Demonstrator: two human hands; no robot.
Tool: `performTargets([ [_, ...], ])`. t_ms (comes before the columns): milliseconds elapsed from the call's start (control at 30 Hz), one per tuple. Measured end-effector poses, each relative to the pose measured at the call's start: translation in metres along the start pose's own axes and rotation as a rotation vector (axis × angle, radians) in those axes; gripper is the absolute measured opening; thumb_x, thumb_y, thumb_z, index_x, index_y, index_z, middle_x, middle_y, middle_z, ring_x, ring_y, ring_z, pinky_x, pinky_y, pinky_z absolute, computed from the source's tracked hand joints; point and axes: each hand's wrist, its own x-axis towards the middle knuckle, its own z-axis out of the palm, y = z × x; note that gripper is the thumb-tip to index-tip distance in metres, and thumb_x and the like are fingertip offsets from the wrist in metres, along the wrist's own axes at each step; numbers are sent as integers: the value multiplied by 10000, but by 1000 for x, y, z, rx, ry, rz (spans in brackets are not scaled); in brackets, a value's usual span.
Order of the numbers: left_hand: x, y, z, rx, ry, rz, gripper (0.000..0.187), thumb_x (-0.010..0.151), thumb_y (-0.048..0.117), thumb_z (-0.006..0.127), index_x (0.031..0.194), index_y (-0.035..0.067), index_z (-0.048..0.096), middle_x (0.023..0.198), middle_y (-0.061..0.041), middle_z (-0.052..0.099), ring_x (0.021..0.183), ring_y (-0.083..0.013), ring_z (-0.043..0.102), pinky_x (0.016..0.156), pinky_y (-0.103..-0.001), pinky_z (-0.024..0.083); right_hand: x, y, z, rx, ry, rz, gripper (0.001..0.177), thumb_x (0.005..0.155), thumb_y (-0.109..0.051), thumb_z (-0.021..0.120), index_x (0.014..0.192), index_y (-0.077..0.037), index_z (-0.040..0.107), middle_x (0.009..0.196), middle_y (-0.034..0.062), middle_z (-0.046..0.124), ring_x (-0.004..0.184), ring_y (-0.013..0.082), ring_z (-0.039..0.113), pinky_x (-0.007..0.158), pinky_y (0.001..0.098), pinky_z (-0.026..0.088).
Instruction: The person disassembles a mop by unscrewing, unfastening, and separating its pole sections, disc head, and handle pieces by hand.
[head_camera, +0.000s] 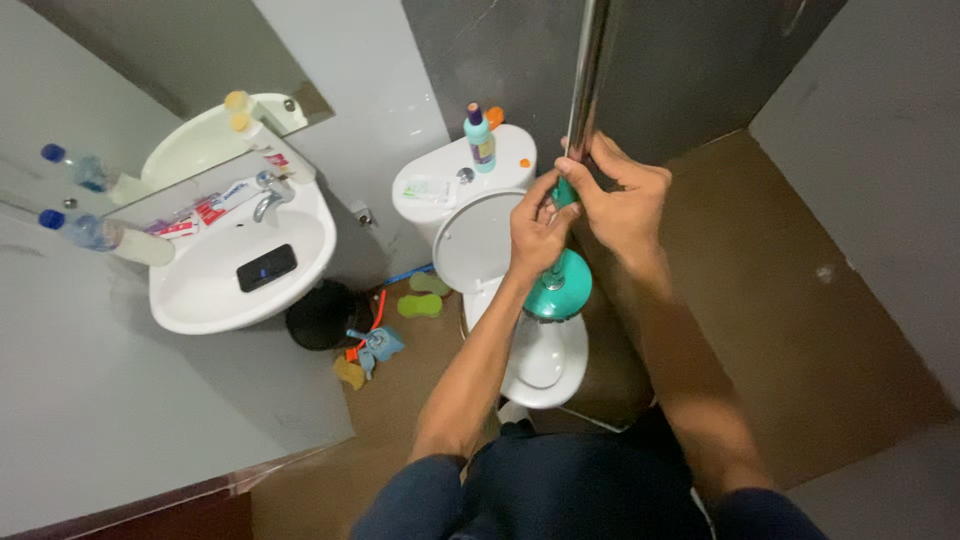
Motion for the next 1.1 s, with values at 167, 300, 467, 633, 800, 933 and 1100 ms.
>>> performTargets([
  [167,14,-33,52,23,70,-64,527,940,-88,724,1431,-43,537,1283,-103,629,1166,-139,625,1027,-310,554,21,25,-56,36,-35,49,397,933,10,819,1300,55,675,1106,140,782,994,142,737,913,288,603],
  [300,37,-57,100,79,123,-120,495,953,-62,738,1419,-26,573,1279,-106,658,1152,-148,635,1010,-319,547,43,66,-106,93,-109,77,446,927,8,814,1340,55,653,1091,131,777,1000,132,740,910,283,604],
  [467,59,-88,163,320,198,-20,471,927,21,775,1370,-3,616,1325,-104,680,1207,-164,633,1068,-325,503,73,128,-170,112,-232,148,299,950,-10,835,1225,49,733,970,117,763,881,96,673,809,264,584],
  [633,86,-97,228,403,261,-5,475,918,62,782,1359,1,617,1312,-115,691,1212,-175,634,1068,-330,499,105,149,-227,258,-275,223,266,920,-18,805,1157,54,707,1067,85,784,979,81,729,878,261,603],
  [800,119,-95,273,356,305,-160,488,897,106,765,1357,39,616,1282,-105,703,1155,-168,651,984,-339,563,137,164,-266,192,-357,139,216,929,-39,799,1126,25,739,1032,67,780,929,59,729,841,258,608],
  [933,132,-102,284,539,288,-45,497,900,88,791,1363,27,619,1277,-136,726,1176,-215,687,1050,-370,521,145,178,-272,232,-315,179,190,908,-35,827,1058,49,745,938,85,783,841,70,684,757,261,585],
  [1100,155,-116,279,592,252,-84,512,915,82,756,1395,37,584,1320,-138,693,1223,-227,659,1033,-383,523,164,197,-265,241,-283,163,279,892,-81,814,1126,44,727,993,82,785,841,59,733,699,247,632],
])
